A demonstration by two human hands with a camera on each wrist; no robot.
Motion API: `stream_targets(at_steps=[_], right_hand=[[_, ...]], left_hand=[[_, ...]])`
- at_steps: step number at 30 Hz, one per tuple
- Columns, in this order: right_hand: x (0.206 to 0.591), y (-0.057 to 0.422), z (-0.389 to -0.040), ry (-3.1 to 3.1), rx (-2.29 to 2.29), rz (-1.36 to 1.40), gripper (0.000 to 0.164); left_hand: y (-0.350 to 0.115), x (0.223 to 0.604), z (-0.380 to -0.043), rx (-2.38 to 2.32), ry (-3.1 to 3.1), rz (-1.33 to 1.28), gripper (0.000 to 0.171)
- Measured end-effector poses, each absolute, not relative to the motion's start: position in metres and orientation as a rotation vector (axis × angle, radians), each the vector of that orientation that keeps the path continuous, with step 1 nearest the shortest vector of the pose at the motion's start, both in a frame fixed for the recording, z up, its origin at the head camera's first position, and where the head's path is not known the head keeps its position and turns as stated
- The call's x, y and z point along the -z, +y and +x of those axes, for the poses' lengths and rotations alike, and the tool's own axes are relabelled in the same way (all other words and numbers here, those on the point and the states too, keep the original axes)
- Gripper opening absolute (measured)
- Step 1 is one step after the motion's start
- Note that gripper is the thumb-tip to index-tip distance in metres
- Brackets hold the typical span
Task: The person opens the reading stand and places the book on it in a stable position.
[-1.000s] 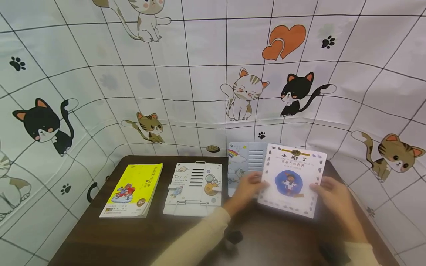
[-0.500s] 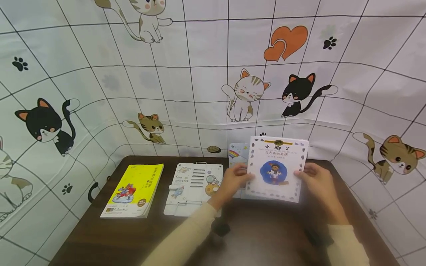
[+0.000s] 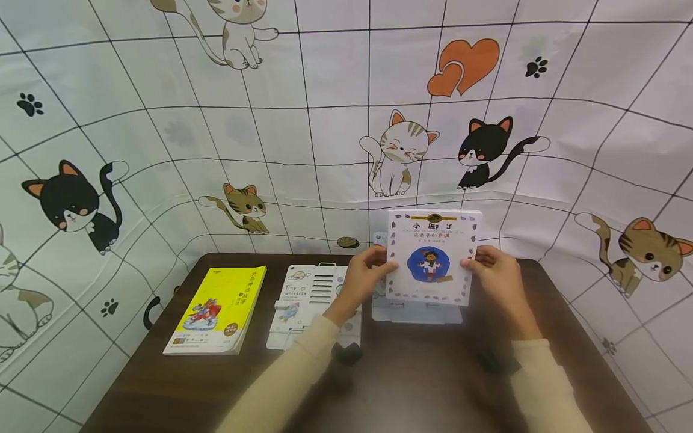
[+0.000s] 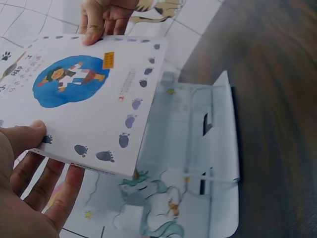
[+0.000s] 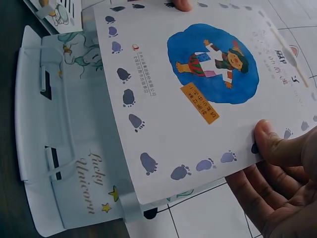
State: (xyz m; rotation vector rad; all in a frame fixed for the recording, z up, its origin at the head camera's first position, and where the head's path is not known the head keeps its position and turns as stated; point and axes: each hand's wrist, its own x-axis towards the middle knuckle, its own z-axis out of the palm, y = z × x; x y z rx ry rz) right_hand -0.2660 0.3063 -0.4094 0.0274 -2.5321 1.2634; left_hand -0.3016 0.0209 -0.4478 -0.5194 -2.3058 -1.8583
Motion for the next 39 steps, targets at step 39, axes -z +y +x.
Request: stream_targets(at_steps=[39], right_hand=[[0.43, 0.295, -0.3, -2.49, -0.993, 0.06, 0.018]], left_hand=[[0.015, 0.463, -0.327, 1.732, -2.3, -0.418, 0.03]])
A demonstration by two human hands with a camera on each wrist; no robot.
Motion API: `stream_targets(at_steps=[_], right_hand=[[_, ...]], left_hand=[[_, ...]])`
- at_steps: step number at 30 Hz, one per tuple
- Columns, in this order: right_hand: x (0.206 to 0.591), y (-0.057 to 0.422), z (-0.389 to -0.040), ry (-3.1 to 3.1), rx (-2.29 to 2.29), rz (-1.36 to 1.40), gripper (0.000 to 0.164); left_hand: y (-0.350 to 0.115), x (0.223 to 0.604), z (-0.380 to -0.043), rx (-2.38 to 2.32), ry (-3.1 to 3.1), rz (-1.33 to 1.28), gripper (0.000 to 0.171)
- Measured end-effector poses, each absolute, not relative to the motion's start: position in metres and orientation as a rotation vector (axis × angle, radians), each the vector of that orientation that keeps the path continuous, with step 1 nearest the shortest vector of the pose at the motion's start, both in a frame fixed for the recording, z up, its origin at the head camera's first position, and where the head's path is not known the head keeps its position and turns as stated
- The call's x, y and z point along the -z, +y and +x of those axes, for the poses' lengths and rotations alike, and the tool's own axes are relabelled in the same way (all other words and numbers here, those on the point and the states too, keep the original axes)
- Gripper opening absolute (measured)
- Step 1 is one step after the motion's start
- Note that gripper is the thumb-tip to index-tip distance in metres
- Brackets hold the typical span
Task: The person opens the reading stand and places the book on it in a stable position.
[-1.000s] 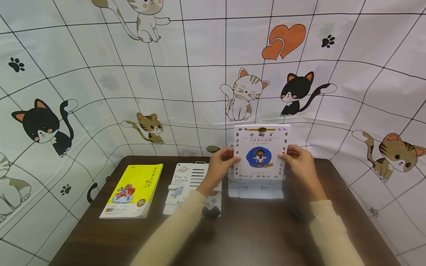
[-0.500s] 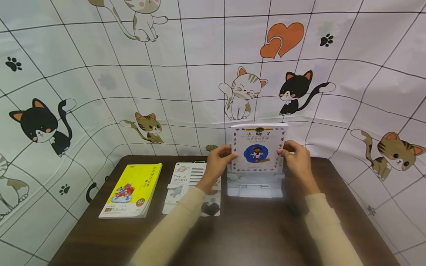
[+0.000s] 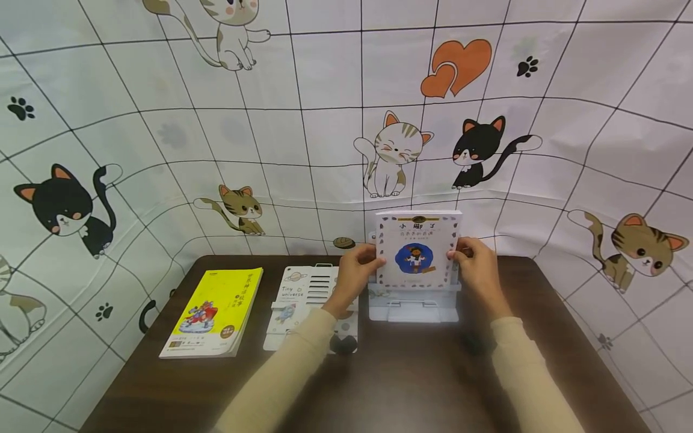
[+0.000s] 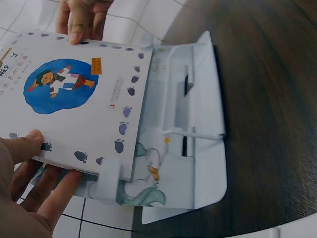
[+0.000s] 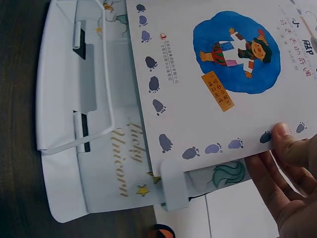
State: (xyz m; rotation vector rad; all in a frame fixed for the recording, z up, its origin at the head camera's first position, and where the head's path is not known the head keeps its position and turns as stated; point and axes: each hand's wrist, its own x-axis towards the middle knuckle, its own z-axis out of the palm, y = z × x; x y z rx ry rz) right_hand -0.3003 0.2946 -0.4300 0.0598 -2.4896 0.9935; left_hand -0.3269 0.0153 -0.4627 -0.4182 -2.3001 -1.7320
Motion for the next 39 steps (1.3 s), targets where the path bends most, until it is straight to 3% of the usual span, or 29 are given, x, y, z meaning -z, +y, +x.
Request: stream_targets(at_steps=[11, 39], right_hand=[[0.45, 0.292, -0.298, -2.457, -1.011, -0.031, 0.023], [0.475, 0.282, -0.292, -2.368, -1.173, -0.181, 0.028]], left_hand=[[0.02, 0.473, -0.321, 1.419, -2.34, -0.385, 0.023], [0.02, 0.485, -0.312, 1.43, -2.414, -0.302, 0.012]])
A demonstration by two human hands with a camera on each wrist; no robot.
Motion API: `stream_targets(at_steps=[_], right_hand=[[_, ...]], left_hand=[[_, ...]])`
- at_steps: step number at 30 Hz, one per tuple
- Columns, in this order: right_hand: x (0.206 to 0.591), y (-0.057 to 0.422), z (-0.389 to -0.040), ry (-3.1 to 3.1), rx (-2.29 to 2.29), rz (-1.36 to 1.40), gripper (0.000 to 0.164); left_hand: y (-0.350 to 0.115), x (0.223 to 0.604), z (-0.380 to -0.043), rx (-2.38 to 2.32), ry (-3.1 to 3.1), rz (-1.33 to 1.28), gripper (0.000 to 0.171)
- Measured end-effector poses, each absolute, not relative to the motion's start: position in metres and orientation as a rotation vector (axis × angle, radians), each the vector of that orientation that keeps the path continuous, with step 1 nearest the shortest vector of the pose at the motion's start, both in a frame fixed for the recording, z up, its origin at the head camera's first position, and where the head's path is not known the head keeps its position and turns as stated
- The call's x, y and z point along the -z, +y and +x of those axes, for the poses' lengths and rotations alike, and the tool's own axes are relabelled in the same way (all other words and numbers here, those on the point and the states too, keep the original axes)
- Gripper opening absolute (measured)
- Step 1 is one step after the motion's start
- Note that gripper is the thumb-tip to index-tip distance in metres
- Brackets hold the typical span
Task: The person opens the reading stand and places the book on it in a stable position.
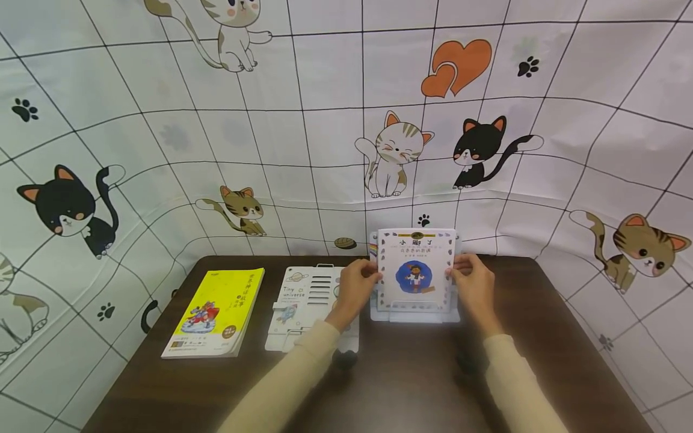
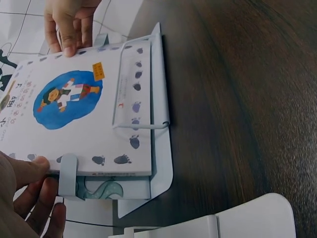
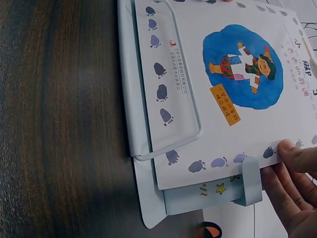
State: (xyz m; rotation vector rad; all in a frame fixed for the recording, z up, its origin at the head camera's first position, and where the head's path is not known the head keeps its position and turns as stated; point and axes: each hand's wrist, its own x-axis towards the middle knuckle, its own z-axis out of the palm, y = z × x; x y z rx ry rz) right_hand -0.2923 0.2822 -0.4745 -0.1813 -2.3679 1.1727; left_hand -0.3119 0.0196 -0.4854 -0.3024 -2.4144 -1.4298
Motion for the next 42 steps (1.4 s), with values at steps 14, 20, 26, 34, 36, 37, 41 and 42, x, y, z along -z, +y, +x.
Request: stream_targets(at_steps=[14, 20, 26, 34, 36, 37, 41, 42], right_hand=[[0.47, 0.277, -0.287, -2.265, -1.201, -0.17, 0.021], [0.462, 0.252, -0.276, -2.153, -1.273, -0.082, 0.014], [0.459, 0.213, -0.257, -2.302, -1.329, 0.117, 0.009], [0.47, 0.153, -0.244, -2.499, -1.294, 0.411, 0.005], [0.474, 0.141, -0.242, -2.553, -1.27, 0.458, 0.005], [0.476, 0.136, -0.241, -2.584, -1.256, 0.474, 0.005], [0.486, 0.118, -0.24, -2.675, -1.196, 0.568, 0.006], [0.489, 0.115, -0.24, -2.692, -1.178, 0.605, 0.006]], left_hand=[[0.002, 0.484, -0.312, 1.462, -2.371, -0.398, 0.013], [-0.04, 0.471, -0.31, 1.486, -2.41, -0.439, 0.019], [-0.089, 0.465, -0.299, 1.46, -2.467, -0.463, 0.017], [-0.138, 0.473, -0.275, 1.362, -2.553, -0.398, 0.016], [-0.146, 0.476, -0.269, 1.343, -2.593, -0.356, 0.014], [-0.15, 0.478, -0.266, 1.335, -2.617, -0.339, 0.014], [-0.164, 0.485, -0.253, 1.288, -2.723, -0.321, 0.011], [-0.167, 0.487, -0.25, 1.273, -2.747, -0.321, 0.01]])
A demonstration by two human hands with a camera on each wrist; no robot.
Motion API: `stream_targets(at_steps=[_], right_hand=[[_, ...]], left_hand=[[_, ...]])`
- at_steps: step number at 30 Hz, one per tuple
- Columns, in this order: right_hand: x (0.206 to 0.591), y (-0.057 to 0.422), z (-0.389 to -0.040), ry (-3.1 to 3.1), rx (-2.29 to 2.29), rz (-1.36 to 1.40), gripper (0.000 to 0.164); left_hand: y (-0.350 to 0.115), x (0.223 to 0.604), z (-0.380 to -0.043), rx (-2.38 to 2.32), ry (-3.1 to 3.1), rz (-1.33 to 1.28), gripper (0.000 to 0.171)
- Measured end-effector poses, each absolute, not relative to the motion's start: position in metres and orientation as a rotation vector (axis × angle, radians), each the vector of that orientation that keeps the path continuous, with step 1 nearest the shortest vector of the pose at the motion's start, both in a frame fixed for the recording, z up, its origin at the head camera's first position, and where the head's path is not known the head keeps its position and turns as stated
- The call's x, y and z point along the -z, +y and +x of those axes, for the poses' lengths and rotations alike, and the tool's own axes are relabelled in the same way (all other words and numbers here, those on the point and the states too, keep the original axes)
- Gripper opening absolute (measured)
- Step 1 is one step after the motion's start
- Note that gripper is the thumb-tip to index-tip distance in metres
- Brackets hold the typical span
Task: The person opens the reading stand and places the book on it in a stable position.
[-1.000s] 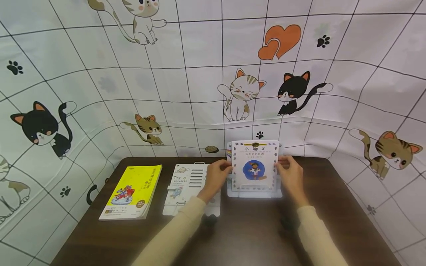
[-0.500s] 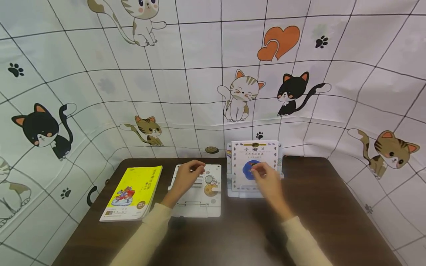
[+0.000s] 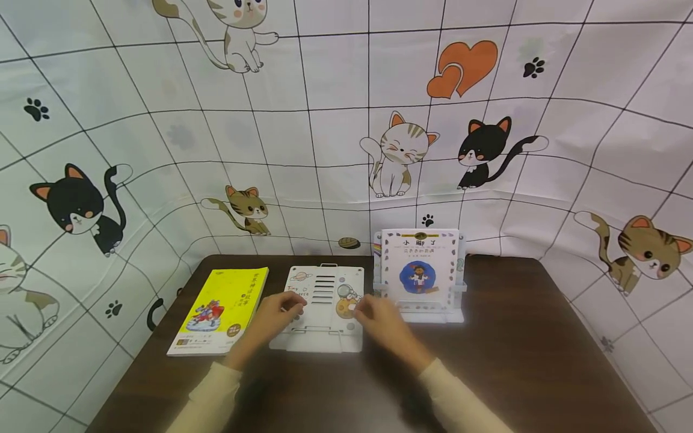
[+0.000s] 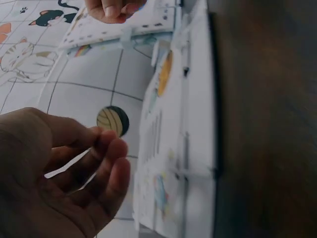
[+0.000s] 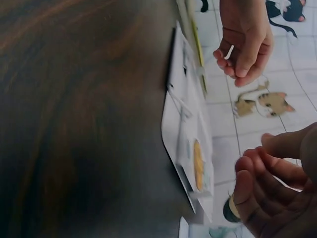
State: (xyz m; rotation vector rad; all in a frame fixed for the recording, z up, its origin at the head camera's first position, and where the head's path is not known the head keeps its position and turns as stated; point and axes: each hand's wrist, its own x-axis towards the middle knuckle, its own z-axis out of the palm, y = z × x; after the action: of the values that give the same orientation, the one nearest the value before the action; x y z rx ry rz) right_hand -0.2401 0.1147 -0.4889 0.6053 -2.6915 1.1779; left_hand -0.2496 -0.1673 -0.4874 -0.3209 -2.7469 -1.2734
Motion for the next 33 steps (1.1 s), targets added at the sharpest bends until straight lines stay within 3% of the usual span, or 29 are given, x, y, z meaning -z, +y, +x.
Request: stream_targets(at_steps=[6, 16, 22, 33], right_hand=[[0.503, 0.101, -0.242, -2.831, -1.08, 0.772, 0.01], [0.512, 0.091, -0.234, -2.922, -1.059, 0.849, 0.019], [0.512, 0.09, -0.234, -2.923, -1.091, 0.839, 0.023], [0.519, 0.083, -0.232, -2.935, -1.088, 0.746, 0.026]], left_hand=[[-0.184, 0.5, -0.237, 1.15, -2.893, -0.335, 0.004], [-0.198, 0.513, -0.229, 1.136, -3.046, -0.346, 0.025], [-0.201, 0.512, -0.229, 1.146, -3.122, -0.364, 0.032], [-0.203, 0.518, -0.227, 1.212, -3.076, -0.291, 0.03]])
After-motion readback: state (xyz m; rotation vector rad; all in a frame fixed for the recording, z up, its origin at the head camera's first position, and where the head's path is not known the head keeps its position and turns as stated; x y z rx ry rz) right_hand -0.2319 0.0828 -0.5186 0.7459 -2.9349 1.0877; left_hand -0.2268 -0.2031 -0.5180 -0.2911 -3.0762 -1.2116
